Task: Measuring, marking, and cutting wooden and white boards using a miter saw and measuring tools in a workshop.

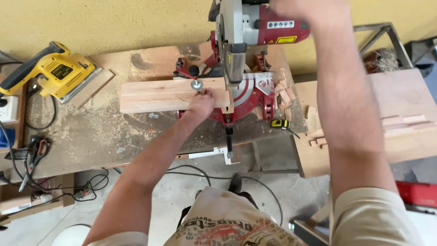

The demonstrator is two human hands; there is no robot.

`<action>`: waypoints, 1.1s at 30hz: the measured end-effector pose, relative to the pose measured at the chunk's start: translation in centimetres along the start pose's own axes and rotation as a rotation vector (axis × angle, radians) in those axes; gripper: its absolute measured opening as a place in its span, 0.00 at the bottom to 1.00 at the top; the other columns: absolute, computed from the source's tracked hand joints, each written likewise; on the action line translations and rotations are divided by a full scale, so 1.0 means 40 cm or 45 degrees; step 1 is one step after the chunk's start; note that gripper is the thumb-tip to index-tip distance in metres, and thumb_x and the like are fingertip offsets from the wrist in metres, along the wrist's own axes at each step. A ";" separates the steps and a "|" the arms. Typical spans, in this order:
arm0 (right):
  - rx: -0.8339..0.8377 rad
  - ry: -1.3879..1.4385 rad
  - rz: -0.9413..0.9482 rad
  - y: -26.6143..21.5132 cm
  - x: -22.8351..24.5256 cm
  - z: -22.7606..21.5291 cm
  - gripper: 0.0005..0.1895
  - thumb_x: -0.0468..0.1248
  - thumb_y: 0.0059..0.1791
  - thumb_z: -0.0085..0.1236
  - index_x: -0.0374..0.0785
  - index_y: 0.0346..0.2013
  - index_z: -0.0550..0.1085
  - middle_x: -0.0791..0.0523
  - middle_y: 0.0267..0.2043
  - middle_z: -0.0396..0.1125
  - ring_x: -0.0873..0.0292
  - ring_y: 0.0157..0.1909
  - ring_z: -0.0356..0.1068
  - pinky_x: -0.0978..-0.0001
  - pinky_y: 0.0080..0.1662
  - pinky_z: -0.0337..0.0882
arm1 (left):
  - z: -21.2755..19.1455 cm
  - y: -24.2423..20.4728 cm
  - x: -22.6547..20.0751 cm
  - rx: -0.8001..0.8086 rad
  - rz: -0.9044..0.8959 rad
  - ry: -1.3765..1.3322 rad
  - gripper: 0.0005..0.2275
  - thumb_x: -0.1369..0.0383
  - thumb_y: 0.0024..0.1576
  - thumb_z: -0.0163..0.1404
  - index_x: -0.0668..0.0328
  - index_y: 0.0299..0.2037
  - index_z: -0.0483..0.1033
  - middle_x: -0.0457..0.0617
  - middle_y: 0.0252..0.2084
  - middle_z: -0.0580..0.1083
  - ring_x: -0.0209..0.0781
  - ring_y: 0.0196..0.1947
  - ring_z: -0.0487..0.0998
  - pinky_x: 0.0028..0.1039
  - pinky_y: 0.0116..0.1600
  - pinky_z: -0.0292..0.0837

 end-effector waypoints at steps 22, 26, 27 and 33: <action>0.195 -0.422 -0.165 -0.210 0.069 0.206 0.20 0.54 0.51 0.57 0.49 0.52 0.76 0.59 0.41 0.77 0.51 0.48 0.76 0.37 0.66 0.64 | -0.073 -0.071 -0.011 0.012 0.059 -0.084 0.26 0.81 0.60 0.49 0.75 0.70 0.57 0.65 0.58 0.74 0.60 0.56 0.77 0.41 0.64 0.72; 0.207 -0.402 -0.119 -0.243 0.041 0.266 0.14 0.48 0.49 0.57 0.48 0.45 0.76 0.59 0.37 0.75 0.53 0.44 0.76 0.45 0.58 0.72 | -0.052 -0.045 -0.006 -0.030 0.006 -0.109 0.23 0.81 0.58 0.51 0.68 0.66 0.66 0.65 0.61 0.72 0.58 0.58 0.75 0.41 0.62 0.73; 0.182 -0.421 -0.113 -0.243 0.027 0.282 0.16 0.52 0.48 0.58 0.47 0.43 0.76 0.57 0.38 0.76 0.52 0.44 0.75 0.48 0.52 0.74 | -0.060 -0.053 -0.007 -0.048 0.010 -0.101 0.21 0.80 0.59 0.52 0.66 0.64 0.68 0.64 0.60 0.73 0.57 0.57 0.77 0.40 0.61 0.74; 0.006 -0.462 -0.181 -0.239 -0.029 0.361 0.24 0.58 0.43 0.60 0.44 0.41 0.75 0.57 0.40 0.75 0.47 0.45 0.75 0.50 0.39 0.75 | -0.078 -0.084 -0.004 0.018 -0.022 -0.096 0.25 0.77 0.58 0.54 0.62 0.68 0.65 0.63 0.69 0.65 0.57 0.66 0.69 0.40 0.68 0.69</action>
Point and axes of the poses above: each hand's wrist, its own y-axis towards the middle knuckle, its own z-axis out of the palm, x = y × z, the point moved 6 cm from there along y, towards the middle knuckle
